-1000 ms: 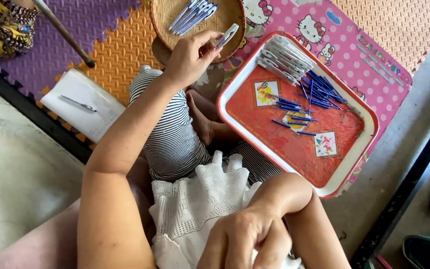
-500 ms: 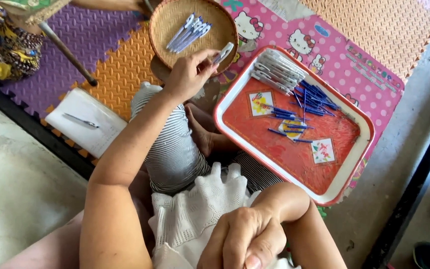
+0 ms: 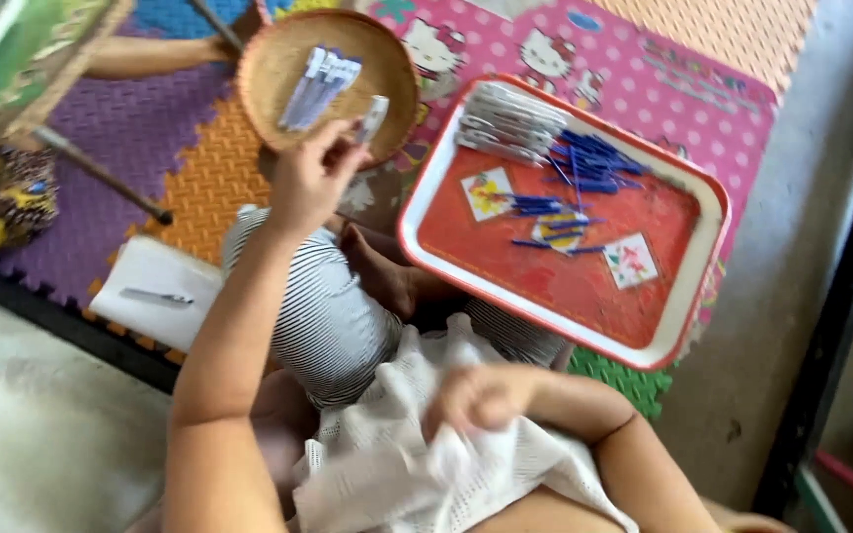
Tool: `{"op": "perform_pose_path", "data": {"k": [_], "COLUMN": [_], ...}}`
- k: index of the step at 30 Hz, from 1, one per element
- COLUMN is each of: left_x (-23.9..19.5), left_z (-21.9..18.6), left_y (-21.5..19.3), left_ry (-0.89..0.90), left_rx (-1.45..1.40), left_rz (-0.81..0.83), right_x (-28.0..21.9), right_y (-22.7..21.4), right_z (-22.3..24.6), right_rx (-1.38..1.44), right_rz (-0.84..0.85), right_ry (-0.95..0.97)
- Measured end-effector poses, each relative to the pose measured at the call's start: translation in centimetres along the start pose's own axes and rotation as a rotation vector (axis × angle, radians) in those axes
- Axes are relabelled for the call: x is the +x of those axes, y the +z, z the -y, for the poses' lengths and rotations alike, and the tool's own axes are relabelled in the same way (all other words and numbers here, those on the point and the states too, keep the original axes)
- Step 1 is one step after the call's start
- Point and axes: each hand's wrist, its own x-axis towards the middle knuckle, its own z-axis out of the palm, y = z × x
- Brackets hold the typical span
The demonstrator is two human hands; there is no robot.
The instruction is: The person sits on a foam mat and assembles pens by inserting blue ink cartridges into clear plastic barrels. They pick up a barrel and a cartridge, insert the cartridge, and place the completed pen into a woven basket. The process is repeated continuously with parts from a red tray.
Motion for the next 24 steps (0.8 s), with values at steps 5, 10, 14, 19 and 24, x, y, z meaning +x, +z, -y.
{"op": "perform_pose_path", "data": {"k": [5, 10, 14, 19, 24], "left_x": [-0.2, -0.1, -0.4, -1.1, -1.8], "left_z": [-0.4, -1.8, -2.4, -3.7, -4.3], "left_y": [-0.6, -0.2, -0.1, 0.1, 0.2], "left_ry": [-0.035, 0.0, 0.025, 0.036, 0.026], "left_rx": [0.011, -0.024, -0.047, -0.05, -0.053], "left_rz": [0.013, 0.008, -0.007, 0.0, 0.007], "right_x": [-6.1, -11.3, -14.5, -23.3, -33.9], "right_y": [0.1, 3.1, 3.7, 1.5, -4.3], "right_z": [-1.0, -0.9, 1.0, 4.3, 7.5], "right_rx": [-1.026, -0.884, -0.986, -1.33, -1.72], "right_rz": [-0.844, -1.111, -1.355, -1.556, -1.709], "right_ry": [0.527, 0.533, 0.529, 0.623, 0.752]}}
